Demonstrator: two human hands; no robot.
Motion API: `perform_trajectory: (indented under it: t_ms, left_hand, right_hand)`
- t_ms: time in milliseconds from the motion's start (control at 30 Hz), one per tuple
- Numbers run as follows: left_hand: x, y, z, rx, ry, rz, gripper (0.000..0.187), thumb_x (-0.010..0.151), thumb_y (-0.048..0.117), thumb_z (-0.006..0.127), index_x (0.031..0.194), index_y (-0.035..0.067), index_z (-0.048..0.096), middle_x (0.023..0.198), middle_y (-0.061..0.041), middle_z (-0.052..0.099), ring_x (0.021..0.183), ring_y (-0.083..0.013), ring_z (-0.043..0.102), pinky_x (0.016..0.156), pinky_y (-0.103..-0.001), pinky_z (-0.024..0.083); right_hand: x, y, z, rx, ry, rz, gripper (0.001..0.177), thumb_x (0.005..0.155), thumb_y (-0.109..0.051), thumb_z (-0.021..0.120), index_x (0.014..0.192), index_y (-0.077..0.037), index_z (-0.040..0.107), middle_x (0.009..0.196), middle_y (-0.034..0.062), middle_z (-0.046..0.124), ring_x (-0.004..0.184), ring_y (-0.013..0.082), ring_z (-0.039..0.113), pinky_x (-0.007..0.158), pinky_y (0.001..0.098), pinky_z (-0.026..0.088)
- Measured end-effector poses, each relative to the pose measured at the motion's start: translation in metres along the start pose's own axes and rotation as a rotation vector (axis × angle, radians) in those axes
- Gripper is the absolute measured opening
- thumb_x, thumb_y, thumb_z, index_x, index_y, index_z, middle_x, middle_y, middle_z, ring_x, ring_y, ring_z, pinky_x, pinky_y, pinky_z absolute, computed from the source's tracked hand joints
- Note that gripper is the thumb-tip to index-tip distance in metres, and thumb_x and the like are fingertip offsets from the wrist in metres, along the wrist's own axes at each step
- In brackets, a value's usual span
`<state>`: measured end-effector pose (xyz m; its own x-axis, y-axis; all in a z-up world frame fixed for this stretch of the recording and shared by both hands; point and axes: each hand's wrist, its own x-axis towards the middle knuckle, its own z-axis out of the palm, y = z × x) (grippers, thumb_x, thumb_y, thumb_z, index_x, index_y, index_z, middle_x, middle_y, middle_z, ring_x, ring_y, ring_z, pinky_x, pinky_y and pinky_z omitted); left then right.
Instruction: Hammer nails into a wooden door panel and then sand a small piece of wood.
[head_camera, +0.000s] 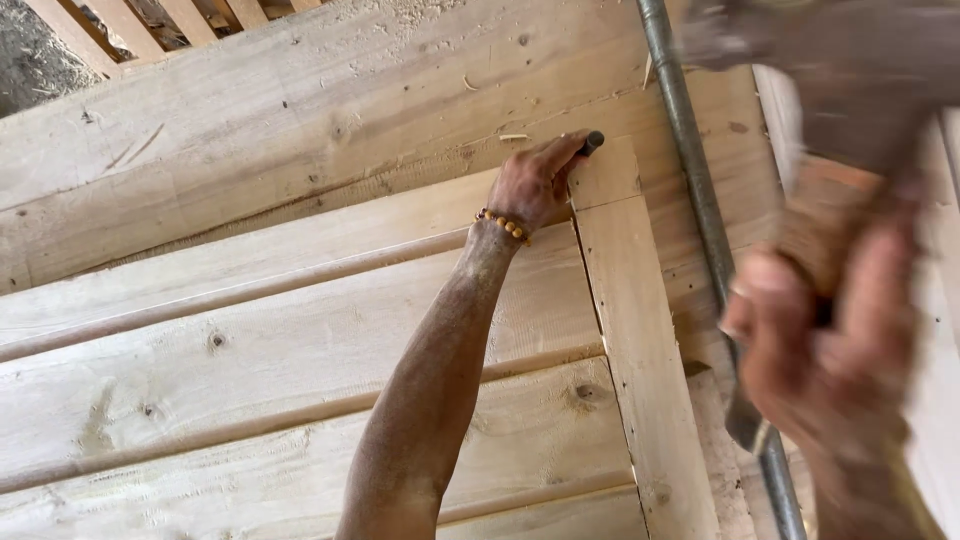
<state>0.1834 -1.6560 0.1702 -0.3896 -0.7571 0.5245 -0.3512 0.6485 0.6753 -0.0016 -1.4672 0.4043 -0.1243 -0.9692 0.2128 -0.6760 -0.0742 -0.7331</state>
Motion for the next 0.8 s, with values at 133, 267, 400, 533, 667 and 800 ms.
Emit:
perform_trajectory:
  t_ms: [133,267,400,533,667,800]
  left_hand:
    - [-0.005,-0.004,0.001,0.006,-0.064,-0.065,0.038,0.095,0.004,0.069,0.131,0.016,0.064,0.107,-0.008,0.078,0.088,-0.0288,0.076,0.074,-0.042,0.062]
    - [0.004,0.014,-0.013,-0.058,0.043,-0.179,0.027,0.098,0.010,0.073,0.124,0.016,0.068,0.101,-0.010,0.076,0.088,-0.0271,0.077,0.073,-0.040,0.062]
    - [0.008,0.026,-0.018,-0.215,0.110,-0.196,0.018,0.102,0.008,0.065,0.118,0.015,0.068,0.104,-0.006,0.080,0.095,-0.0210,0.081,0.078,-0.035,0.064]
    - [-0.004,0.050,-0.028,-0.190,0.035,-0.222,0.018,0.101,0.009,0.066,0.118,0.012,0.066,0.110,-0.006,0.078,0.098,-0.0183,0.078,0.081,-0.033,0.064]
    - [-0.008,0.042,-0.021,-0.227,-0.037,-0.507,0.020,0.101,0.010,0.066,0.120,0.015,0.070,0.104,-0.002,0.082,0.085,-0.0183,0.076,0.072,-0.035,0.062]
    - [-0.003,0.036,-0.027,-0.235,-0.037,-0.324,0.022,0.100,0.007,0.067,0.121,0.015,0.069,0.111,-0.001,0.081,0.098,-0.0133,0.079,0.083,-0.031,0.065]
  right_hand:
    - [0.019,0.030,0.034,-0.523,-0.527,0.300,0.073,0.110,-0.029,0.042,0.171,-0.020,0.004,0.123,0.0179,0.070,0.045,0.0271,0.063,0.036,0.0419,0.061]
    - [-0.016,0.053,0.022,-0.452,-0.064,-0.346,0.068,0.114,-0.023,0.049,0.170,-0.009,0.013,0.138,0.0348,0.063,0.107,0.0358,0.071,0.081,0.0389,0.063]
    - [-0.068,0.055,0.001,-0.171,-0.081,0.248,0.076,0.108,-0.027,0.053,0.173,-0.012,0.017,0.086,0.0156,0.069,0.065,0.0219,0.068,0.060,0.0371,0.058]
    - [-0.110,0.071,0.007,-0.027,-0.215,0.552,0.088,0.094,-0.026,0.057,0.171,-0.020,0.015,0.069,0.0129,0.070,0.056,0.0195,0.067,0.055,0.0346,0.057]
    - [-0.157,0.082,0.025,0.019,-0.209,0.689,0.081,0.093,-0.026,0.060,0.163,-0.019,0.020,0.080,0.0057,0.071,0.055,0.0174,0.067,0.053,0.0325,0.056]
    - [-0.178,0.108,0.034,0.060,-0.186,0.636,0.082,0.094,-0.022,0.059,0.168,-0.016,0.024,0.068,0.0138,0.067,0.056,0.0188,0.064,0.054,0.0356,0.054]
